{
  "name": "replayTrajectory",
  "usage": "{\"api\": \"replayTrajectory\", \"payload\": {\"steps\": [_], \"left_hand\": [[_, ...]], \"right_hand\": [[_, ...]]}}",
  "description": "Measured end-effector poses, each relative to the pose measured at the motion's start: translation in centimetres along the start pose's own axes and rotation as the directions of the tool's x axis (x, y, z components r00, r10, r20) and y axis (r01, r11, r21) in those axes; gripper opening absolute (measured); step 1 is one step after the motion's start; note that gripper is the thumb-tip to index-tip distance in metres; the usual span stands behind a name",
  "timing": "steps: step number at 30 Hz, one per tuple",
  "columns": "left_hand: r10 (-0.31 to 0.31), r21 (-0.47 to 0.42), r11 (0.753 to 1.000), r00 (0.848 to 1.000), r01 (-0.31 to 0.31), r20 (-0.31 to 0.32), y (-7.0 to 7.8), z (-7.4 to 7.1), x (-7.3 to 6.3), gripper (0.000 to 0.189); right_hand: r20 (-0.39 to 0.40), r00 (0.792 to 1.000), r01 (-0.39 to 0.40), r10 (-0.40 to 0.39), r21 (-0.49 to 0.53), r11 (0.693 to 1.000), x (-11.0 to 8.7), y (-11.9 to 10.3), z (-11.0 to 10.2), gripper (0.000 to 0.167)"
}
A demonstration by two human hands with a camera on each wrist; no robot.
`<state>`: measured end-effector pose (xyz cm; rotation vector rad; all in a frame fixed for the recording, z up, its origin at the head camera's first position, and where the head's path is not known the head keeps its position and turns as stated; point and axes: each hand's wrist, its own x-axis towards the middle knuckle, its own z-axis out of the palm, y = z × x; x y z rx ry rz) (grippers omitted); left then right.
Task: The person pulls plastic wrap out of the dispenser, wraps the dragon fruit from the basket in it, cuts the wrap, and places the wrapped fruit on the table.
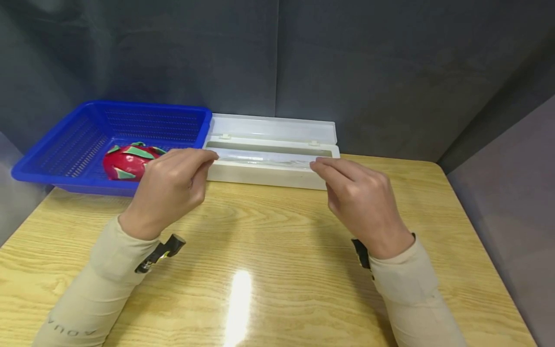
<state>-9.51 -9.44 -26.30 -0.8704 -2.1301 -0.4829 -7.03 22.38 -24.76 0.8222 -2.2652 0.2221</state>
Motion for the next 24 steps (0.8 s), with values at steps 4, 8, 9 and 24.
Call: {"api": "replayTrajectory", "payload": {"steps": [4,8,9,24], "left_hand": [[-0.001,-0.005,1.0,1.0,0.001,0.0,0.01,-0.01,0.02,0.024],[-0.004,-0.011,1.0,1.0,0.004,-0.003,0.05,0.01,0.06,0.021],[-0.003,-0.011,1.0,1.0,0.003,-0.004,0.05,0.01,0.08,0.02],[0.0,0.004,1.0,1.0,0.0,-0.01,0.1,-0.15,0.08,0.021]], "right_hand": [[0.016,1.0,0.001,-0.001,-0.011,1.0,-0.04,0.05,-0.11,0.029],[0.011,1.0,0.005,-0.005,-0.012,1.0,-0.02,0.04,-0.18,0.029],[0.009,1.0,0.006,-0.006,-0.011,1.0,-0.01,0.03,-0.21,0.029],[-0.101,0.995,-0.006,0.011,0.05,0.999,0.22,-0.47,-0.05,0.036]]}}
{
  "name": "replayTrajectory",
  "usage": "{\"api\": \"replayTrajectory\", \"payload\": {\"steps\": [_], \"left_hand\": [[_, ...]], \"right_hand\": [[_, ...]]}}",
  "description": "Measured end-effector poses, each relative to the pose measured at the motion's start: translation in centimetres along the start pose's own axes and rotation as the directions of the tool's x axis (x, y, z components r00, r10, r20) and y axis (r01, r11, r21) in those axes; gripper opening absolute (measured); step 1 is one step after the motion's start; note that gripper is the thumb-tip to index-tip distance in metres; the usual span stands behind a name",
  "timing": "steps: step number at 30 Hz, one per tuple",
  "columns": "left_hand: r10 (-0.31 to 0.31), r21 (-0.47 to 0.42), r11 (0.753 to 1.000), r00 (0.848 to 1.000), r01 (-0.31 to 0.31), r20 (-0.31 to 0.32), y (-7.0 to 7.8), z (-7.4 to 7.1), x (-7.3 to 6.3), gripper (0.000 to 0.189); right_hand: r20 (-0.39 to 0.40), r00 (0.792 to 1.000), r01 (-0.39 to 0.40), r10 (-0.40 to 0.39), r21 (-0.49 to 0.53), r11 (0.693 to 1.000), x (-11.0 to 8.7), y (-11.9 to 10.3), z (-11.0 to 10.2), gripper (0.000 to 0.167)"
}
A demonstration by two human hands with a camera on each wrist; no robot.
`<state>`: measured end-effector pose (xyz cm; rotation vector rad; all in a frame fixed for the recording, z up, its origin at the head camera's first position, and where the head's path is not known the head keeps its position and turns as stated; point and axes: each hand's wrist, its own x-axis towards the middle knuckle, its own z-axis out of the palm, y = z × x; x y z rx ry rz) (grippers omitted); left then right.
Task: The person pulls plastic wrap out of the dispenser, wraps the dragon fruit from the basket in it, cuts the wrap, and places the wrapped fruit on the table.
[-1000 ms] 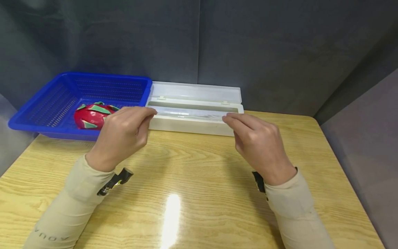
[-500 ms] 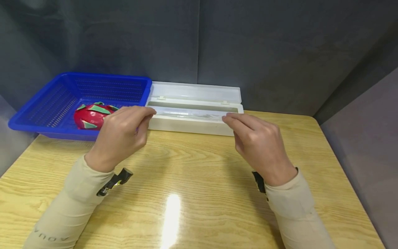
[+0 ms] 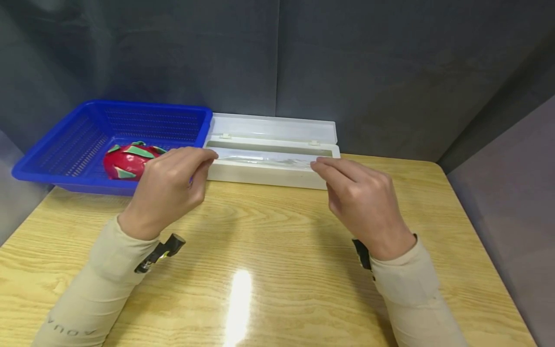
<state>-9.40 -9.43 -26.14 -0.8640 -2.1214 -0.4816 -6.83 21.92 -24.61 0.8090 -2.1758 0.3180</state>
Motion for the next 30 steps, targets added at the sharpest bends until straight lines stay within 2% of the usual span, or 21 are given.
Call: {"api": "replayTrajectory", "payload": {"steps": [8,15,30], "left_hand": [[0.005,0.0,1.0,1.0,-0.005,-0.008,0.05,-0.11,0.07,0.02],[0.016,0.011,1.0,1.0,-0.016,-0.016,0.1,-0.23,0.12,0.023],[0.021,0.029,0.999,0.999,-0.02,-0.035,0.2,-0.49,0.21,0.025]], "right_hand": [[0.018,1.0,-0.002,0.002,-0.008,1.0,-0.01,0.06,-0.15,0.034],[-0.034,0.999,-0.006,0.007,0.016,1.0,-0.01,-0.09,-0.07,0.037],[-0.048,0.999,-0.013,0.013,0.009,1.0,0.05,-0.35,-0.33,0.038]]}}
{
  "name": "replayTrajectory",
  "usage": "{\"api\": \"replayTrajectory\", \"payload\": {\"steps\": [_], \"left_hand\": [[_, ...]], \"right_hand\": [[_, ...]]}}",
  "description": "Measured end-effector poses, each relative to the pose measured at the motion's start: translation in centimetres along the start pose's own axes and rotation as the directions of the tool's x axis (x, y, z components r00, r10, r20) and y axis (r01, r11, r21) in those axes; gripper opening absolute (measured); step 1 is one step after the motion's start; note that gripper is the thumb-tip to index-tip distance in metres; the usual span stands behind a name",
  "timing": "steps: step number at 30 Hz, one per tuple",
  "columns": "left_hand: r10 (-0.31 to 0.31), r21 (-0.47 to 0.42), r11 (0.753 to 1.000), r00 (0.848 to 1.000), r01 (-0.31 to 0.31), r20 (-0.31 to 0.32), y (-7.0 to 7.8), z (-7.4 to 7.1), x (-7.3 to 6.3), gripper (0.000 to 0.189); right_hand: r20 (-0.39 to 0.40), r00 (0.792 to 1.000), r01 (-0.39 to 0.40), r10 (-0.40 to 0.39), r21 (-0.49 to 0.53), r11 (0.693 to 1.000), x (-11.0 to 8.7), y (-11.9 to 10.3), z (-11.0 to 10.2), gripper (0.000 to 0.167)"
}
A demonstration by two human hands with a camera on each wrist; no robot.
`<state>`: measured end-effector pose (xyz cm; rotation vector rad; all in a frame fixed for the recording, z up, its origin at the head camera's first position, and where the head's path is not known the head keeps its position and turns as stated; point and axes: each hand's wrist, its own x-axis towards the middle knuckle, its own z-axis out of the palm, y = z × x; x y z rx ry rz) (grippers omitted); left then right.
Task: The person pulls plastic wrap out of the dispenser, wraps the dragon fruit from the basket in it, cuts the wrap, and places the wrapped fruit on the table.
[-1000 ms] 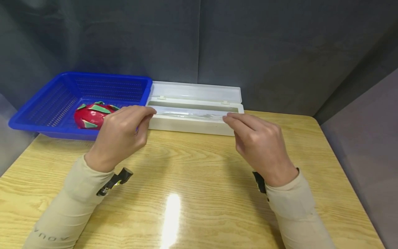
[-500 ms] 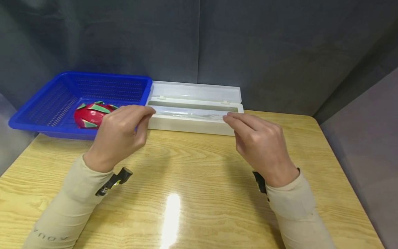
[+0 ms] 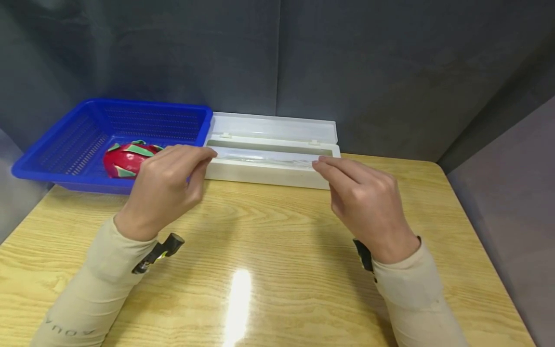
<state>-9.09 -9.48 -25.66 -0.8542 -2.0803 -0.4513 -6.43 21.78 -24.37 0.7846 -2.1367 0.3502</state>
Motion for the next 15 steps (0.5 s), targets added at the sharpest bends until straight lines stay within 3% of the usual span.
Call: {"api": "replayTrajectory", "payload": {"steps": [15], "left_hand": [[0.014,-0.003,1.0,0.999,-0.014,-0.03,0.09,-0.22,0.07,0.024]], "right_hand": [[-0.054,0.998,-0.008,0.009,0.011,1.0,-0.05,-0.25,-0.13,0.039]]}}
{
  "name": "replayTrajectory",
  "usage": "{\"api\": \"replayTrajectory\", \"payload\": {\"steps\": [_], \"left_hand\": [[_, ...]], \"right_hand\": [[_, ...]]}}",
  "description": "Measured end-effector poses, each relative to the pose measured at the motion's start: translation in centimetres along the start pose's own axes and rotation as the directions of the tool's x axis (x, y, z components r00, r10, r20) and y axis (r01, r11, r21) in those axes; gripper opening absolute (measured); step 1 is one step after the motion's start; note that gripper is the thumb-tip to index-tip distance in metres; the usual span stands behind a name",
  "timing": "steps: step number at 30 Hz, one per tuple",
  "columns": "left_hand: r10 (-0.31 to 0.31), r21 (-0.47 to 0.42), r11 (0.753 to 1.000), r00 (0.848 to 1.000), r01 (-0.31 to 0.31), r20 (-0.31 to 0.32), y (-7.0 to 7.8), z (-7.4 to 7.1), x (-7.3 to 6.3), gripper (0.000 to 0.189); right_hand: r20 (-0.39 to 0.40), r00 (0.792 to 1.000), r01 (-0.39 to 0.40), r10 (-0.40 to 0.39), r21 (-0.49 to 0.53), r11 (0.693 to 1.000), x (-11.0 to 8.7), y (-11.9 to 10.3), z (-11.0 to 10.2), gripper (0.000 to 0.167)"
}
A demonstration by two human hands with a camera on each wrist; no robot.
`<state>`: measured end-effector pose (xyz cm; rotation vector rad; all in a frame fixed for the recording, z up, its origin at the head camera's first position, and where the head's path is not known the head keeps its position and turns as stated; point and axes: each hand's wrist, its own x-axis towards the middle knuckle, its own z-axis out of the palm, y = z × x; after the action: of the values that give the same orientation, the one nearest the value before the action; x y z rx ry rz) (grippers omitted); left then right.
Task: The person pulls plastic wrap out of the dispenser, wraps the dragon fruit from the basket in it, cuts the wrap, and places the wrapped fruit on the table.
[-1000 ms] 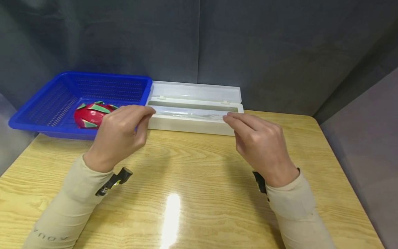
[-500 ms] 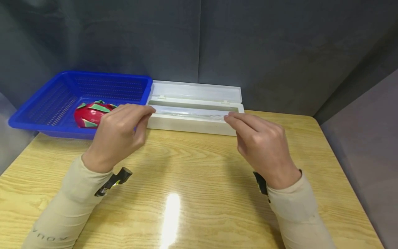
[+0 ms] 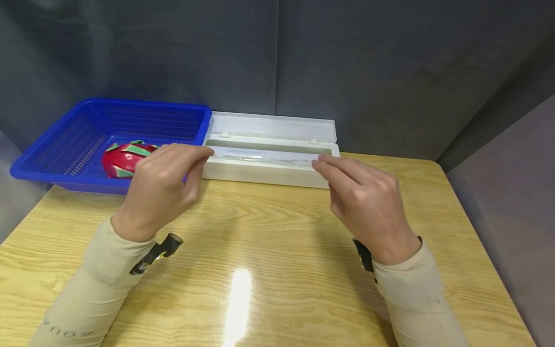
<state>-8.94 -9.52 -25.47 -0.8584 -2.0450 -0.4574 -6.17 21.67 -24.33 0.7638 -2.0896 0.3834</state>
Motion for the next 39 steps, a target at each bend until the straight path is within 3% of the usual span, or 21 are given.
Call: {"api": "replayTrajectory", "payload": {"steps": [14,27,39], "left_hand": [[0.0,-0.023,1.0,0.998,-0.001,-0.055,0.1,-0.04,0.01,0.02],[0.014,-0.005,1.0,0.998,-0.014,-0.061,0.2,-0.34,0.13,0.024],[0.019,0.003,1.0,0.997,-0.019,-0.078,0.36,-0.51,0.21,0.024]], "right_hand": [[-0.054,0.998,0.011,-0.01,0.011,1.0,-0.07,-0.14,-0.02,0.038],[-0.113,0.994,-0.005,0.008,0.027,1.0,0.01,-0.3,0.27,0.037],[-0.121,0.993,-0.003,0.011,0.063,0.998,0.18,-0.44,0.09,0.036]]}}
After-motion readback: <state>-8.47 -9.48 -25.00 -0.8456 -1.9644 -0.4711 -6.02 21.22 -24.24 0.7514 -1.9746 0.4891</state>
